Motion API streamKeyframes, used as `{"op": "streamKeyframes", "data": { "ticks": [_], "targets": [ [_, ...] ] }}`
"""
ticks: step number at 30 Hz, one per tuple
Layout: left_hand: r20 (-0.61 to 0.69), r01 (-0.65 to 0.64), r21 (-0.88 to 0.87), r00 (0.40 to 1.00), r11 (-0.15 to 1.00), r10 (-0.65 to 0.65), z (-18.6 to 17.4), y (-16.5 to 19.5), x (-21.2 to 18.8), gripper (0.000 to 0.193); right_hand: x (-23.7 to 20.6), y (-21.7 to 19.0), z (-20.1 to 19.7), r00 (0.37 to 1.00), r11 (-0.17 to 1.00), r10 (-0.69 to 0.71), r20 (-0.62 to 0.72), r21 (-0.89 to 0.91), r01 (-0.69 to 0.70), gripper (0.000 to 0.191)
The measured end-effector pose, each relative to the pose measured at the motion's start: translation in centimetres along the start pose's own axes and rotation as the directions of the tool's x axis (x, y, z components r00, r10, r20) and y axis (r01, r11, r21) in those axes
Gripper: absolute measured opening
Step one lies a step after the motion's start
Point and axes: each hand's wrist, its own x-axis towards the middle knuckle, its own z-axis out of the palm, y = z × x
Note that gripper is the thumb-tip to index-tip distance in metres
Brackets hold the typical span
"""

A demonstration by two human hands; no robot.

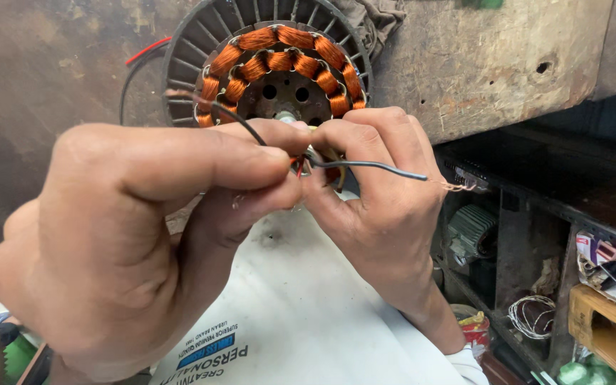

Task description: The person connects and insulates wires on a motor stator. They twist wires together, apply white tape to insulate connections, and use scissors to cut tape. The work is performed on a wooden workbench in a workshop.

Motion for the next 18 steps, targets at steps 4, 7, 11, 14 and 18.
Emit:
{"op": "streamKeyframes", "data": {
  "ticks": [4, 7, 11, 14, 18],
  "targets": [
    [0.166, 0.055, -0.128, 0.986, 0.990, -0.033, -1.0, -1.1, 0.6, 0.010, -0.1, -0.2, 0.1, 0.999, 0.999, 0.035, -0.013, 0.023, -0.035, 0.031],
    [0.125, 0.007, -0.160, 0.992, 0.987, 0.013, -0.9, -1.6, 0.3, 0.011, -0.4, -0.6, 0.4, 0.999, 0.999, 0.047, -0.027, -0.019, -0.047, 0.032],
    [0.027, 0.034, -0.229, 0.999, 0.973, -0.029, -0.4, -1.7, -1.1, 0.011, -0.8, -0.6, 1.0, 0.997, 0.998, 0.051, -0.065, -0.029, -0.053, 0.035],
    [0.029, -0.084, -0.176, 0.996, 0.981, 0.090, -0.7, -3.3, -0.9, 0.018, -1.0, -0.5, 1.7, 0.994, 0.999, 0.039, -0.103, -0.005, -0.040, 0.038],
    [0.108, 0.122, -0.047, 0.987, 0.991, -0.117, -0.7, -4.5, -1.3, 0.016, -1.1, -0.7, 1.5, 0.994, 0.998, 0.068, -0.088, 0.004, -0.068, 0.041]
  ]
}}
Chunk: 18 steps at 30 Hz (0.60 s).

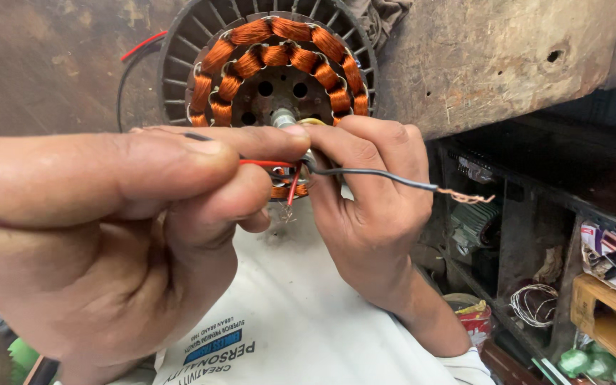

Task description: The person connects and insulates wires on a motor stator. They twist wires together, apply white tape to insulate connections, and use scissors to cut tape. The work is performed on a wooden workbench in a workshop.

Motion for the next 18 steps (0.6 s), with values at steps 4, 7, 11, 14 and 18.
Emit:
{"op": "streamKeyframes", "data": {
  "ticks": [4, 7, 11, 14, 18],
  "targets": [
    [-0.233, -0.042, -0.067, 0.972, 0.997, 0.025, 1.7, 0.2, -1.1, 0.018, 0.2, -0.4, -1.1, 0.998, 0.998, 0.046, 0.044, 0.028, -0.048, 0.039],
    [-0.403, -0.137, -0.024, 0.908, 0.990, 0.115, 2.8, -0.4, -1.1, 0.023, 0.3, -0.6, -1.5, 0.995, 0.995, 0.088, 0.043, 0.045, -0.090, 0.031],
    [-0.449, -0.341, 0.158, 0.811, 0.927, 0.375, 2.3, -0.9, -1.5, 0.030, 0.2, -0.2, -1.1, 0.989, 0.978, 0.142, 0.033, 0.152, -0.146, 0.019],
    [-0.222, -0.434, 0.232, 0.848, 0.870, 0.482, 2.3, -0.1, -1.8, 0.036, -0.2, 0.2, -0.6, 0.985, 0.959, 0.171, 0.031, 0.225, -0.174, 0.015],
    [-0.108, -0.472, 0.315, 0.844, 0.823, 0.525, 2.2, 1.5, -0.4, 0.038, -0.7, 0.8, -0.3, 0.990, 0.967, 0.138, 0.029, 0.210, -0.141, 0.018]
  ]
}}
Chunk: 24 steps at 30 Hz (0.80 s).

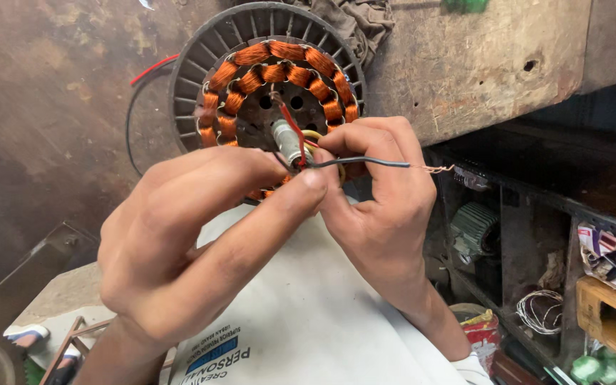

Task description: The person connects and insulates wires on a motor stator. They twist wires together, apply white tape to insulate connections, and use scissors to cut tape. The work is performed on a wooden workbench in a workshop.

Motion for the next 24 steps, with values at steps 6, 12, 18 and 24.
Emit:
{"op": "streamKeyframes", "data": {
  "ticks": [6, 12, 18, 24],
  "targets": [
    [0.114, 0.051, 0.036, 0.992, 0.998, -0.055, -1.3, 1.2, 2.7, 0.033, -0.1, 0.7, 0.0, 0.993, 0.980, -0.118, 0.029, -0.156, 0.121, 0.019],
    [0.121, 0.094, 0.075, 0.987, 0.993, -0.102, -1.2, 1.8, 2.9, 0.024, -0.1, 0.9, 0.2, 0.995, 0.988, -0.093, 0.035, -0.124, 0.096, 0.020],
    [0.114, 0.214, -0.007, 0.971, 0.977, -0.211, -0.8, 1.4, 1.8, 0.017, 0.2, 0.4, 0.4, 0.995, 0.992, -0.096, 0.005, -0.078, 0.096, 0.019],
    [0.170, 0.453, -0.299, 0.891, 0.840, -0.420, -0.7, 0.7, 0.9, 0.010, 0.7, -0.5, 0.1, 0.995, 0.991, -0.096, -0.020, -0.097, 0.093, 0.025]
  ]
}}
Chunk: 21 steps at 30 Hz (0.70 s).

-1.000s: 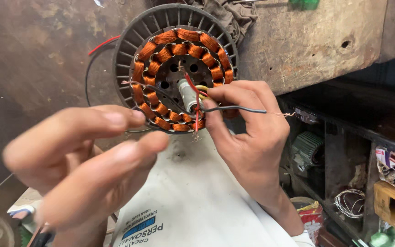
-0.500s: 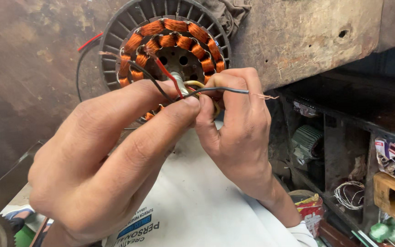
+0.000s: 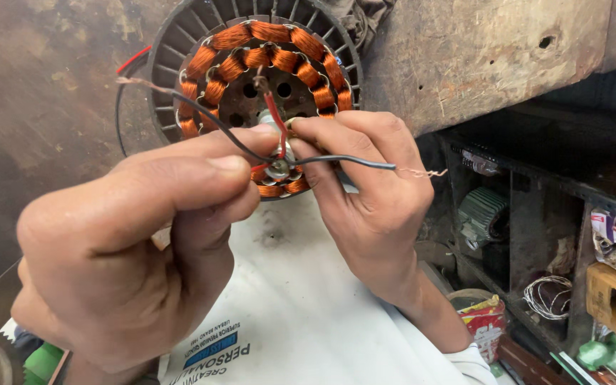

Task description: The person connects and insulates wires on a motor stator. They twist wires together, apply white tape to insulate connections, and use scissors to cut tape. The work is performed on a wooden workbench in a workshop.

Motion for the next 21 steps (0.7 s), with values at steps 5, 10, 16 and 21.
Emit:
{"op": "streamKeyframes", "data": {
  "ticks": [5, 10, 16, 21],
  "targets": [
    [0.045, 0.010, -0.013, 0.999, 1.000, -0.009, -0.5, -0.2, 0.1, 0.012, -0.6, -0.3, -0.8, 0.994, 0.994, 0.106, 0.019, 0.037, -0.107, 0.024],
    [0.006, -0.034, -0.108, 0.999, 0.994, 0.035, -0.2, -0.8, -0.7, 0.015, -1.1, -0.2, -0.5, 0.997, 0.996, 0.074, 0.010, -0.052, -0.073, 0.019],
    [-0.055, 0.021, -0.274, 0.998, 0.961, -0.038, 0.0, -1.8, -1.8, 0.019, -1.2, -0.1, -0.1, 0.999, 0.994, 0.003, 0.048, -0.109, 0.002, 0.027],
    [-0.059, -0.106, -0.268, 0.994, 0.958, 0.094, 0.3, -2.3, -1.2, 0.020, -1.0, -0.1, 0.0, 0.998, 0.995, -0.011, 0.065, -0.095, 0.018, 0.031]
  ]
}}
